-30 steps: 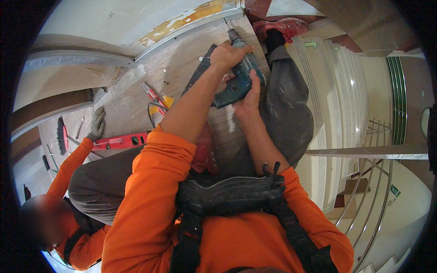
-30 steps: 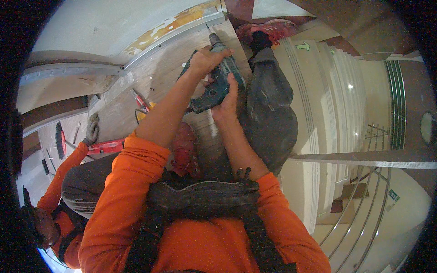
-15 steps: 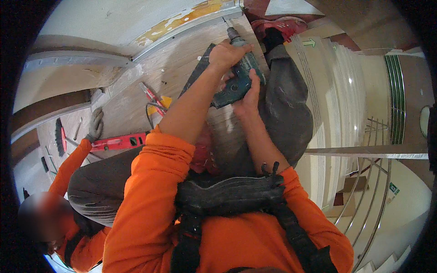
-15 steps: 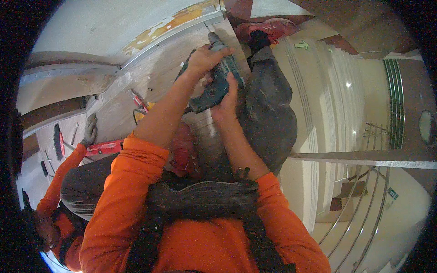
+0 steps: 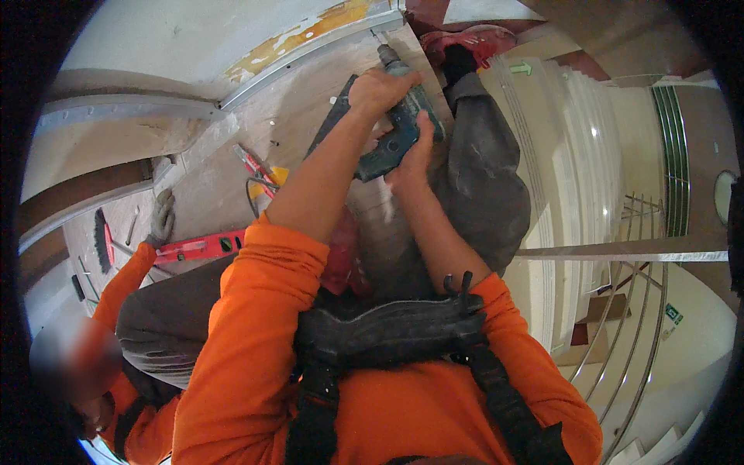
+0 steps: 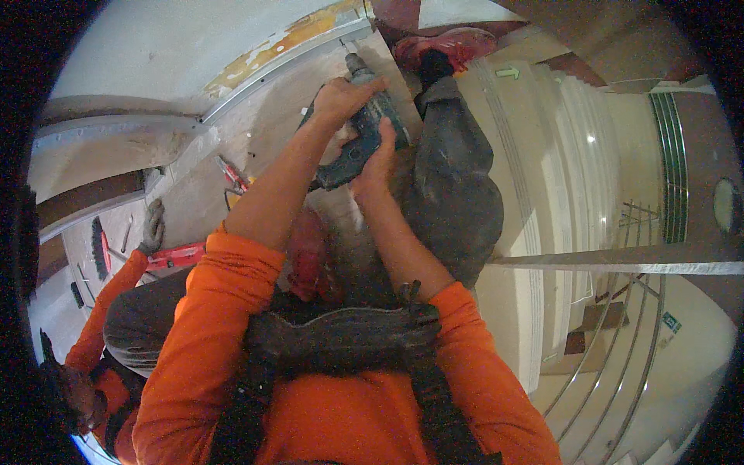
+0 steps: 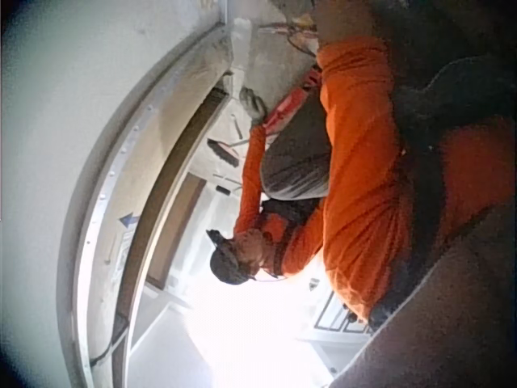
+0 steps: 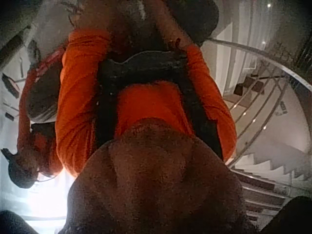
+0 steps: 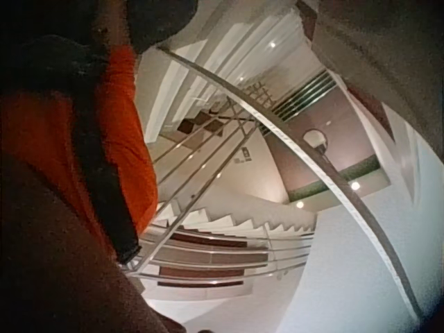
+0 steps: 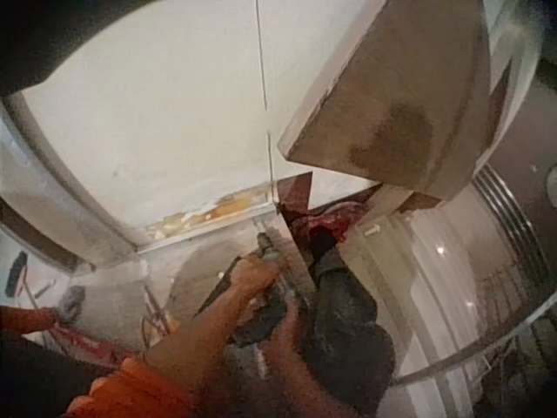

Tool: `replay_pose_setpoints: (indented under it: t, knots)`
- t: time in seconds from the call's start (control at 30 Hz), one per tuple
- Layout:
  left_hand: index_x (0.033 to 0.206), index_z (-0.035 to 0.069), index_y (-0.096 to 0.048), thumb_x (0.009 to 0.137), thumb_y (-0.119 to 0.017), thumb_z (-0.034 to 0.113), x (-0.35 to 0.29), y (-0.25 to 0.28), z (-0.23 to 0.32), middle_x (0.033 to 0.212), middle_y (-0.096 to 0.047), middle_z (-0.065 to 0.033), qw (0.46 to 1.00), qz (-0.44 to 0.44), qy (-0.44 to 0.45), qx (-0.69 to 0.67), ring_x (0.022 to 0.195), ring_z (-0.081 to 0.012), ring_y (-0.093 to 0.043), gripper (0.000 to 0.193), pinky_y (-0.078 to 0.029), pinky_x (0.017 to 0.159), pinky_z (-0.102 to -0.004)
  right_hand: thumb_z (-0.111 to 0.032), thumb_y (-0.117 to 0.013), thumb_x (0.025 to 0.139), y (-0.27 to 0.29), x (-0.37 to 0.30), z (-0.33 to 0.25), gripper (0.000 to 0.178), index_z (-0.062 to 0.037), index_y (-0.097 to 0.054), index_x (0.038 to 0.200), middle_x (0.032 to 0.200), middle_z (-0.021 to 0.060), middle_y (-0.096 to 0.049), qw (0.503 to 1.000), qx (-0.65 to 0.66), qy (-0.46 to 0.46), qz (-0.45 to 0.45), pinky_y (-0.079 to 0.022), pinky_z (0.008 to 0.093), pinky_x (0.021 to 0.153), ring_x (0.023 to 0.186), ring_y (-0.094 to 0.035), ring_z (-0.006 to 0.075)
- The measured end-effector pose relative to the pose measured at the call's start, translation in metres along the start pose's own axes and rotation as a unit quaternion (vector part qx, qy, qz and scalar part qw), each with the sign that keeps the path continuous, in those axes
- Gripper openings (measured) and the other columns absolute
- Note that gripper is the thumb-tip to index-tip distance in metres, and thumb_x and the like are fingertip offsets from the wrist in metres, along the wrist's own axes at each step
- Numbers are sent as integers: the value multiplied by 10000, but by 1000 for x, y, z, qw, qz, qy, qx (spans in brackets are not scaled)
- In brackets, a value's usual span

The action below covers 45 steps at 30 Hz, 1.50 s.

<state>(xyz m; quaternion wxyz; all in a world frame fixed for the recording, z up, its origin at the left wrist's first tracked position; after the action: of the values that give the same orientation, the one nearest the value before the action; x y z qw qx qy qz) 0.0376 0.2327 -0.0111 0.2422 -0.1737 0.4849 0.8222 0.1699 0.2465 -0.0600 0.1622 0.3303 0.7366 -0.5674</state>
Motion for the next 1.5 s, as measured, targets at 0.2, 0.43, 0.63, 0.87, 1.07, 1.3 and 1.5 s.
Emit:
replay_pose_setpoints:
  t: [0.2,0.43,0.63,0.87,1.07,1.3,1.5]
  knots:
    - [1048,-29,-721,688,-654,722,0,6,2,1088,-705,-220,1000,8,10,4,1058,-313,-685,836,-518,899,-385,-563,-559,895,-8,-3,4,490,-99,-632,1038,751,52,-627,999,-27,24,26,-500,357,576,645,-628,221]
    - [991,-21,-737,686,-654,729,3,8,-3,1026,-721,-210,1000,6,5,-26,1018,-307,-698,814,-523,882,-384,-538,-588,885,-9,5,7,490,-75,-636,1037,740,66,-631,999,-4,27,18,-500,372,560,617,-638,236]
    - [1023,-55,-711,663,-659,763,11,7,-4,1045,-707,-232,999,-5,2,-35,1028,-329,-686,895,-517,880,-393,-561,-540,910,-12,6,5,498,-92,-607,1065,791,60,-608,999,-30,24,19,-509,366,607,682,-616,219]
    - [1080,-93,-670,640,-727,746,10,4,-12,1035,-701,-237,989,-14,-6,-145,994,-323,-681,949,-517,839,-399,-572,-537,904,-11,11,8,503,-98,-608,1056,795,60,-610,996,-55,33,64,-516,363,632,696,-614,212]
    - [1093,-33,-684,799,-708,526,40,19,-44,1047,-694,-227,982,77,-41,-168,966,-329,-681,632,-522,892,-443,-586,-515,916,-9,16,-9,529,-77,-589,1039,788,64,-607,999,-18,-19,-39,-518,371,617,696,-616,224]
    - [1423,68,-453,834,-660,199,57,63,-93,1457,-451,-223,874,330,-251,253,1308,-380,-477,638,-408,1075,-474,-578,-515,928,3,-7,-9,540,-54,-587,1037,772,76,-611,998,12,12,-52,-510,363,574,670,-616,236]
    - [1498,105,-340,830,-649,178,61,52,-115,1535,-369,-188,866,327,-249,286,1400,-392,-377,740,-370,1120,-455,-581,-519,924,-1,-20,-11,545,-56,-576,1058,790,70,-613,999,-19,0,-45,-501,370,574,705,-620,230]
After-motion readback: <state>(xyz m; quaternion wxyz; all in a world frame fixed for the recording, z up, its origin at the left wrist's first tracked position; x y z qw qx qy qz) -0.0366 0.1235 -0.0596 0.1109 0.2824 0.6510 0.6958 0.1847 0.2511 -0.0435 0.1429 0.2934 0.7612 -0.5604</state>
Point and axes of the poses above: each hand's wrist, its own x-axis towards the middle knuckle, its own y-axis out of the back of the hand, z = x × y, the point moved 2 cm from there along x, towards the middle knuckle
